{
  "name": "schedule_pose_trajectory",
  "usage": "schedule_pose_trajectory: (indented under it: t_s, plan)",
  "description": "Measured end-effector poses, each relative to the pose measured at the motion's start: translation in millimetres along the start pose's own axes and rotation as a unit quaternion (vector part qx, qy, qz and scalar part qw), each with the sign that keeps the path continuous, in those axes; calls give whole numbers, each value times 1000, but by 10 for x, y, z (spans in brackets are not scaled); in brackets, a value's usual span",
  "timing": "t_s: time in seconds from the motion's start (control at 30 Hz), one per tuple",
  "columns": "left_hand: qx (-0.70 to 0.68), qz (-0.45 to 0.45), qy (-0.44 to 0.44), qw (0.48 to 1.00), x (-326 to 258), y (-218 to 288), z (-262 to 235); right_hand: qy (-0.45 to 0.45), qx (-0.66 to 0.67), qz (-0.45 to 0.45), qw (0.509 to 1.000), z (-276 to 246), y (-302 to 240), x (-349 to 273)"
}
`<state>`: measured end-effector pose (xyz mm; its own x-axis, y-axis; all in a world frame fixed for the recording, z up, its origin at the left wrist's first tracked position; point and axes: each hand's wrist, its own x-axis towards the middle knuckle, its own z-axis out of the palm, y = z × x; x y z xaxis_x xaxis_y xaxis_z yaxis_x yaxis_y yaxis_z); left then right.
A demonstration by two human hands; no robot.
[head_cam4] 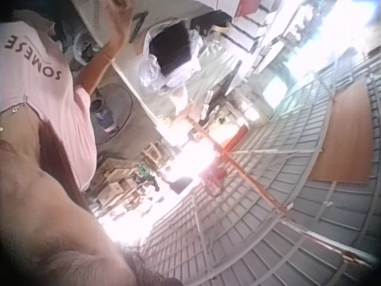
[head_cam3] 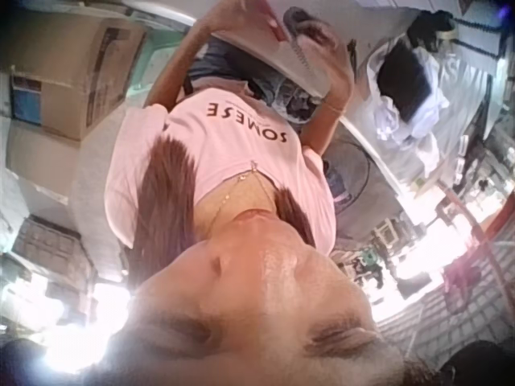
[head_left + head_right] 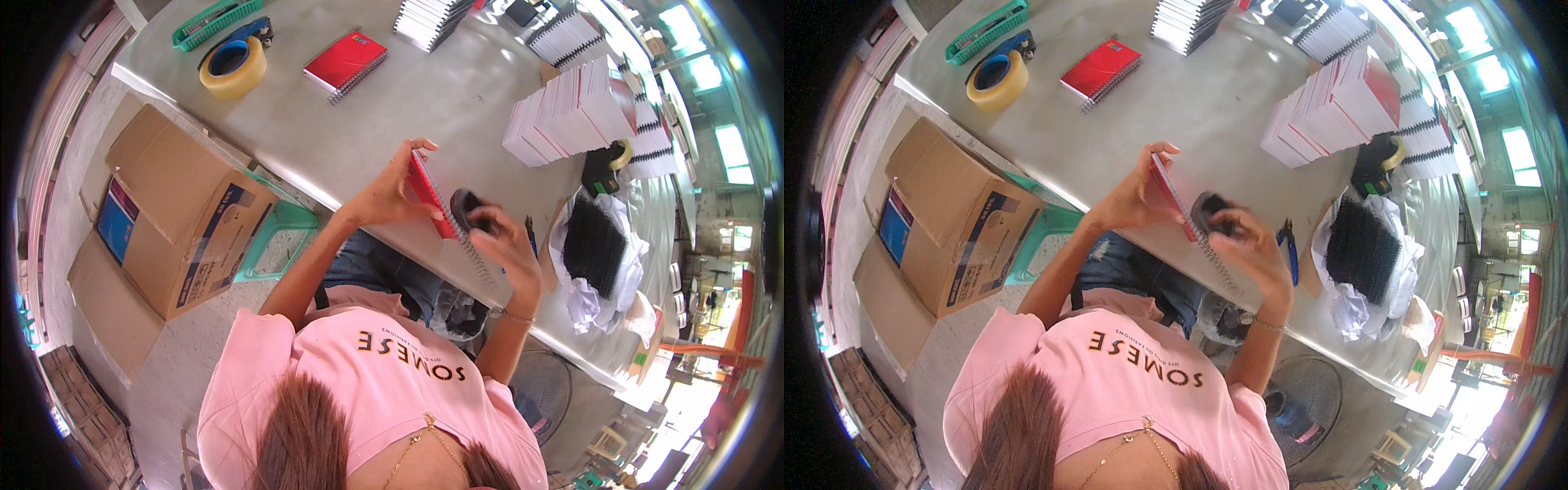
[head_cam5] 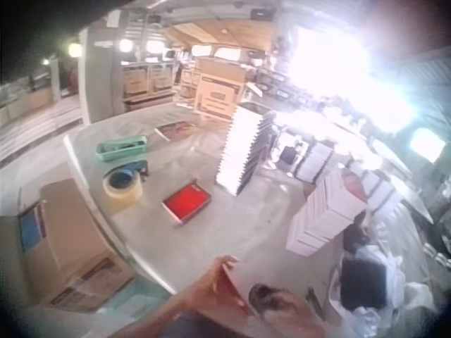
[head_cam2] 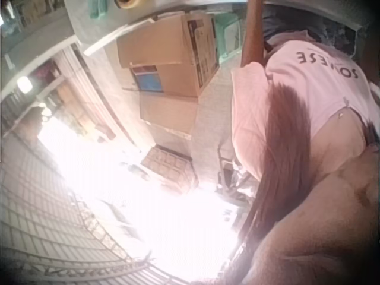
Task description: The person trims the excess wire from spiral-bound notebooks using pliers, then folds the wire ends inward by hand and stacks the finished notebooks.
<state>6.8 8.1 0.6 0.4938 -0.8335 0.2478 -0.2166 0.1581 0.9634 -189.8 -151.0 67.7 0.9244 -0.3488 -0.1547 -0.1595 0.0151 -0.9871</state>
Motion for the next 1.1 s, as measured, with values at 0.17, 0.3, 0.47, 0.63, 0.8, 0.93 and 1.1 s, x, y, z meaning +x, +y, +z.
schedule_pose_trajectory:
  t_s: [0.17, 0.3, 0.47, 0.63, 0.8, 0.93, 1.1]
  plan:
    - [15, -21, -20, 999, 17, 57, -10, -28, 76, 6, 997, -29, -14, -54]
    - [1, -11, -32, 999, 24, 54, -29, -40, -18, -16, 999, 79, -174, -28]
    - [10, 3, -46, 999, 7, 8, 2, -20, -6, 14, 1000, 118, -218, -54]
    - [-30, -2, -69, 997, 20, -101, -10, -76, 0, -37, 996, 186, -300, -18]
    - [-4, 16, -60, 998, 30, 35, 23, 9, -25, 33, 999, 26, -101, 54]
    - [4, 25, -62, 998, -11, -20, 25, -54, 54, -1, 997, 160, -176, 19]
    - [-23, 14, -82, 996, 14, -17, 4, -89, 10, -34, 995, 206, -282, -39]
